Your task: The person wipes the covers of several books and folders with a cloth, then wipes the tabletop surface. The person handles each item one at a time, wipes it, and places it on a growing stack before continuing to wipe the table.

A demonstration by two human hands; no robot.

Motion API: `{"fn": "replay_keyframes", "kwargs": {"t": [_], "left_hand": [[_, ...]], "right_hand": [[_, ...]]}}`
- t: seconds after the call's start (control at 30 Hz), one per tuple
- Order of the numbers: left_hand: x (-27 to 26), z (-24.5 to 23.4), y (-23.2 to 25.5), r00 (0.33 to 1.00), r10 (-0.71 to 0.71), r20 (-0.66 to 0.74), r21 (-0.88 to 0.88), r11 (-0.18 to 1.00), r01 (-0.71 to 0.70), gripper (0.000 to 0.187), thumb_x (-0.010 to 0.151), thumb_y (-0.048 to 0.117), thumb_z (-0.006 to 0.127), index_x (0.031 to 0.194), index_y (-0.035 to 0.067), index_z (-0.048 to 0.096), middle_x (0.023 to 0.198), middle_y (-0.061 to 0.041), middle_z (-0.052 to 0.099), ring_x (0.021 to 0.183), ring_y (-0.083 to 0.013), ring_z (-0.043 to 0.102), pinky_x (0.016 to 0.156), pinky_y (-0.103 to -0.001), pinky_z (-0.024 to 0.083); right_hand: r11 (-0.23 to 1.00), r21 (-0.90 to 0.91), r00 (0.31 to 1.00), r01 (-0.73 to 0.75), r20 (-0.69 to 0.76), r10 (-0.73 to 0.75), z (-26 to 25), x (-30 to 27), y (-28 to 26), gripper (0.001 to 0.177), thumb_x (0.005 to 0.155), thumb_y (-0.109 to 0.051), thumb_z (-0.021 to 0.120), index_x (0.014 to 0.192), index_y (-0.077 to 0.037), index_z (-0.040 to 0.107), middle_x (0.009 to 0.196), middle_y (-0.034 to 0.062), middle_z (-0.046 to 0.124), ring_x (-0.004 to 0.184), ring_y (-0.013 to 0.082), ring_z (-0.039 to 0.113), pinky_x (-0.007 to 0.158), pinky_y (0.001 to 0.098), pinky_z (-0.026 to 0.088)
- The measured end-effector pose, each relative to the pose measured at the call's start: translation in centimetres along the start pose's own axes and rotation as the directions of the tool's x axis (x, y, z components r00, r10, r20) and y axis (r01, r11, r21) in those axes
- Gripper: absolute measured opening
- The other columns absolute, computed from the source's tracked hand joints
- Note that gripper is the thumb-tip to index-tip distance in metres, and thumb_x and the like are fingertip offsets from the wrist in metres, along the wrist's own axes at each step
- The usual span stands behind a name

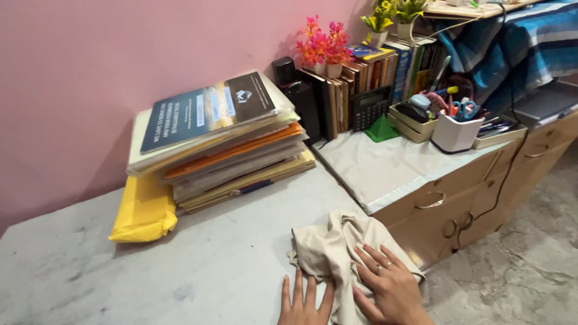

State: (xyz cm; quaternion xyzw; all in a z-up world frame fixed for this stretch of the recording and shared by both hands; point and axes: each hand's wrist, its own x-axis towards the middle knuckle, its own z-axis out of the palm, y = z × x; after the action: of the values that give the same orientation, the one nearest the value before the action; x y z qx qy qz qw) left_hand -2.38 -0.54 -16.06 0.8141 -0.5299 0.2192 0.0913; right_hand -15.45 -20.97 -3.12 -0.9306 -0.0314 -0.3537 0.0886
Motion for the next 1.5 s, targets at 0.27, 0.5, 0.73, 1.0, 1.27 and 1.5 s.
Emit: {"fn": "replay_keyframes", "kwargs": {"t": [0.27, 0.5, 0.73, 1.0, 1.27, 1.5], "left_hand": [[2.5, -4.8, 2.3, 0.957, 0.031, -0.289, 0.115, 0.993, 0.003, 0.046, 0.094, 0.035, 0.053, 0.135, 0.016, 0.061, 0.126, -0.026, 0.059, 0.135, -0.0581, 0.04, 0.103, -0.082, 0.022], [2.7, -7.2, 3.3, 0.995, 0.003, 0.099, -0.063, 0.998, 0.004, 0.059, 0.092, 0.023, 0.055, 0.148, 0.005, 0.047, 0.14, -0.03, 0.046, 0.141, -0.0575, 0.027, 0.106, -0.079, 0.016], [4.4, -8.2, 2.9, 0.999, 0.024, -0.022, -0.018, 1.0, -0.024, 0.059, 0.091, 0.029, 0.062, 0.146, 0.01, 0.049, 0.14, -0.028, 0.045, 0.141, -0.0579, 0.025, 0.105, -0.08, 0.014], [4.3, -16.7, 3.9, 0.927, -0.212, 0.308, -0.467, 0.815, 0.342, 0.104, 0.083, 0.059, 0.072, 0.158, 0.005, 0.025, 0.163, -0.029, 0.021, 0.153, -0.048, 0.014, 0.118, -0.063, 0.006], [7.2, -15.3, -0.3, 0.918, -0.37, 0.142, -0.287, 0.872, 0.396, 0.079, 0.093, 0.071, 0.047, 0.155, 0.022, 0.043, 0.167, -0.016, 0.027, 0.154, -0.0428, 0.017, 0.122, -0.066, 0.003], [11.7, -14.9, -10.3, 0.583, -0.723, 0.371, 0.119, 0.66, 0.742, 0.087, 0.089, 0.076, 0.042, 0.159, 0.026, 0.031, 0.167, -0.02, 0.013, 0.153, -0.0522, 0.0, 0.119, -0.069, 0.0]], "right_hand": [[0.982, -0.013, 0.958, 0.187, -0.217, -0.185, 0.1, -0.2, 1.7, 0.041, 0.073, -0.035, 0.067, 0.098, -0.003, 0.073, 0.125, 0.0153, 0.07, 0.115, 0.0287, 0.069, 0.102, 0.0442, 0.052], [0.994, -0.042, 0.985, 0.097, -0.138, -0.102, -0.2, -0.5, 2.5, 0.039, 0.071, -0.033, 0.068, 0.098, -0.006, 0.075, 0.125, 0.012, 0.072, 0.114, 0.0282, 0.069, 0.102, 0.0427, 0.051], [0.989, -0.09, 0.98, 0.122, -0.147, -0.134, 0.3, 0.3, 3.5, 0.043, 0.067, -0.033, 0.068, 0.101, -0.007, 0.075, 0.124, 0.011, 0.071, 0.112, 0.0285, 0.069, 0.101, 0.0421, 0.051], [0.994, -0.106, 0.977, 0.039, 0.215, -0.016, -0.7, 1.1, 0.8, 0.065, 0.082, -0.046, 0.058, 0.13, -0.002, 0.062, 0.151, 0.0207, 0.046, 0.142, 0.0382, 0.039, 0.115, 0.0527, 0.024], [0.868, 0.492, 0.823, -0.067, 0.52, -0.231, 4.5, 5.8, -1.6, 0.034, 0.079, -0.013, 0.059, 0.105, 0.002, 0.076, 0.115, 0.0208, 0.079, 0.134, 0.0315, 0.067, 0.133, 0.0474, 0.028], [0.587, 0.631, 0.761, -0.507, 0.007, 0.649, 5.3, 9.3, 6.6, 0.032, 0.091, -0.023, 0.064, 0.118, -0.01, 0.077, 0.108, 0.0096, 0.078, 0.095, 0.0181, 0.073, 0.086, 0.032, 0.056]]}}
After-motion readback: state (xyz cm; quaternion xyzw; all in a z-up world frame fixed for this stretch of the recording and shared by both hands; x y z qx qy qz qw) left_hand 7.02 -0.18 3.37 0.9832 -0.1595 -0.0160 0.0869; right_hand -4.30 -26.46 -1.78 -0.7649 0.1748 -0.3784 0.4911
